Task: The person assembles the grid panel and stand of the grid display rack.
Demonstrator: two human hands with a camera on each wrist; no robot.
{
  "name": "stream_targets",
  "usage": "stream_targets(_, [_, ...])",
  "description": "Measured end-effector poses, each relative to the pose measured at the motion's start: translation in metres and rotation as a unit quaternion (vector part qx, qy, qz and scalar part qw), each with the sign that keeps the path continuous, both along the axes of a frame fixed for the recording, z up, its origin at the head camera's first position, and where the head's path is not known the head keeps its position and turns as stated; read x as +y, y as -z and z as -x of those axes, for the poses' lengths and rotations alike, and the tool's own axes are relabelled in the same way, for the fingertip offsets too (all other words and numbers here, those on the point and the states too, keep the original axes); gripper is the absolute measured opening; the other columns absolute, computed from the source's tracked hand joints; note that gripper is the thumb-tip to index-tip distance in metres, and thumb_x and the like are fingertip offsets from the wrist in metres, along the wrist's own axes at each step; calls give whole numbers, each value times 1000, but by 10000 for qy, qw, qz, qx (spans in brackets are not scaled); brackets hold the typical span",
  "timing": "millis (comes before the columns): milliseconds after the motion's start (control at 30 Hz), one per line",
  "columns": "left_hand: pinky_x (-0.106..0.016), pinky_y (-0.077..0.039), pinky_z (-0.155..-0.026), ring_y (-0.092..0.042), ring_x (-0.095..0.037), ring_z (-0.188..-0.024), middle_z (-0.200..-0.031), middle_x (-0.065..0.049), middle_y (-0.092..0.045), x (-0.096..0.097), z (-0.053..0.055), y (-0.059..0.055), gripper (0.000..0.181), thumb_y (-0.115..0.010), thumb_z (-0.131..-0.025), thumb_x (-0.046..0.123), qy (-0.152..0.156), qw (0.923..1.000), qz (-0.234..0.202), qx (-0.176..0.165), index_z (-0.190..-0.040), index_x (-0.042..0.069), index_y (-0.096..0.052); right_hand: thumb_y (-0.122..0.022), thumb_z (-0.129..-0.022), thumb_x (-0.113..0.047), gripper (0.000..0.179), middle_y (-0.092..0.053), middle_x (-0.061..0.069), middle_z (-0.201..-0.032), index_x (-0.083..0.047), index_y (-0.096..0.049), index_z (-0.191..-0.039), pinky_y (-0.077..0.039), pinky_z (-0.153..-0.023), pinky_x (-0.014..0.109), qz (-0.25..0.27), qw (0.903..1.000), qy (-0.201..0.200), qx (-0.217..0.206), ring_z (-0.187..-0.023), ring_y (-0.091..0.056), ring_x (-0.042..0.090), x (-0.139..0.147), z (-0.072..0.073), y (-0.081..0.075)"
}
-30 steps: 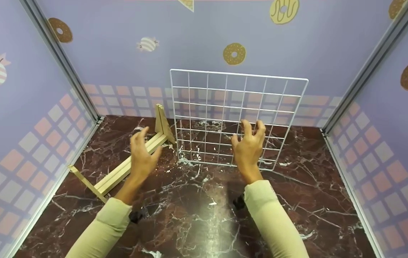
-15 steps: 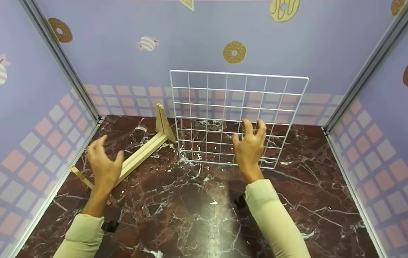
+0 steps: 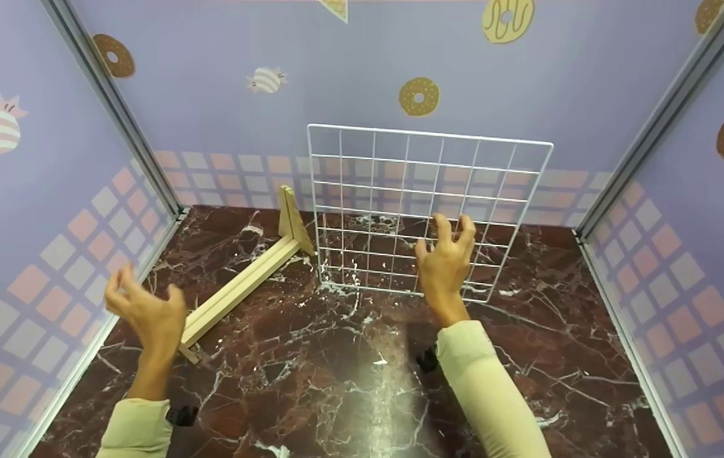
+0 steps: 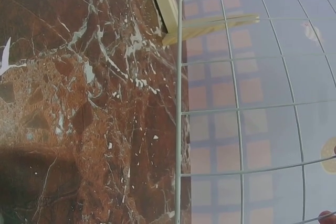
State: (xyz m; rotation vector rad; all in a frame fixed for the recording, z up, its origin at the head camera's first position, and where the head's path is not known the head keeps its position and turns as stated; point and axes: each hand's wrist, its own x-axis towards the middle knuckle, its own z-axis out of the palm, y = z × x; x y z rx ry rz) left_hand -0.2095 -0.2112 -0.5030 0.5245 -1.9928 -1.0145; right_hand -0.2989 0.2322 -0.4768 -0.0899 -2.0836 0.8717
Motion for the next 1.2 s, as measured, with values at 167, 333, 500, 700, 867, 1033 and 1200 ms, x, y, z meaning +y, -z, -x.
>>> stream_targets(167, [-50,-29,-125,-31,-42,-142,-150,-29,-31,-14,-5,10,80,-65,-82,-3,34,9983,-557,-162,-155,0,-33,-84,-75,-9,53,-42,23,-139,-12,-64,-123,-55,-90,57,-26,10000,29,73,-115,-54,41,0,0,2])
stream_targets(333, [-51,-32,-123,-39,-45,-138,-148,-31,-35,-21,-9,13,79,-61,-82,-5,70,9958,-848,-345,-155,0,-31,-84,-75,-10,53,-41,24,-139,-12,-63,-123,-56,-86,57,15,9999,26,103,-111,-55,40,1,-1,5])
stream_targets(500, [-53,-34,-122,-40,-46,-137,-149,-31,-36,-25,-15,20,79,-60,-81,-5,-21,9941,-966,-495,-155,1,-32,-84,-74,-9,53,-42,25,-139,-12,-63,-123,-56,-86,58,-11,10000,24,82,-112,-54,41,2,-1,7])
stream_targets(700, [-56,-46,-112,-46,-47,-127,-140,-33,-38,-26,-21,30,68,-58,-83,-8,-62,9921,-1182,-411,-148,-2,-37,-84,-74,-11,53,-42,25,-140,-12,-64,-123,-54,-89,59,-78,9999,12,92,-112,-53,43,4,-1,11])
stream_targets(867, [-55,-47,-111,-49,-47,-122,-132,-34,-43,-26,-21,34,59,-58,-84,-8,-94,9945,-1024,-206,-141,-7,-42,-84,-74,-12,51,-43,24,-137,-12,-65,-122,-52,-90,59,-50,9999,-24,112,-111,-53,42,4,0,10])
stream_targets(1033, [-56,-46,-112,-49,-48,-123,-133,-35,-44,-27,-19,34,59,-58,-83,-8,-154,9946,-1010,-192,-141,-7,-43,-82,-75,-12,51,-41,24,-139,-12,-64,-123,-54,-88,59,-30,10000,-17,52,-111,-53,42,6,-1,7])
stream_targets(1200, [-56,-47,-111,-51,-50,-122,-132,-36,-44,-25,-15,35,59,-57,-83,-8,-93,9955,-932,-154,-140,-5,-44,-83,-75,-9,51,-42,25,-139,-12,-64,-122,-54,-86,59,20,10000,-2,82,-111,-53,41,7,-1,10])
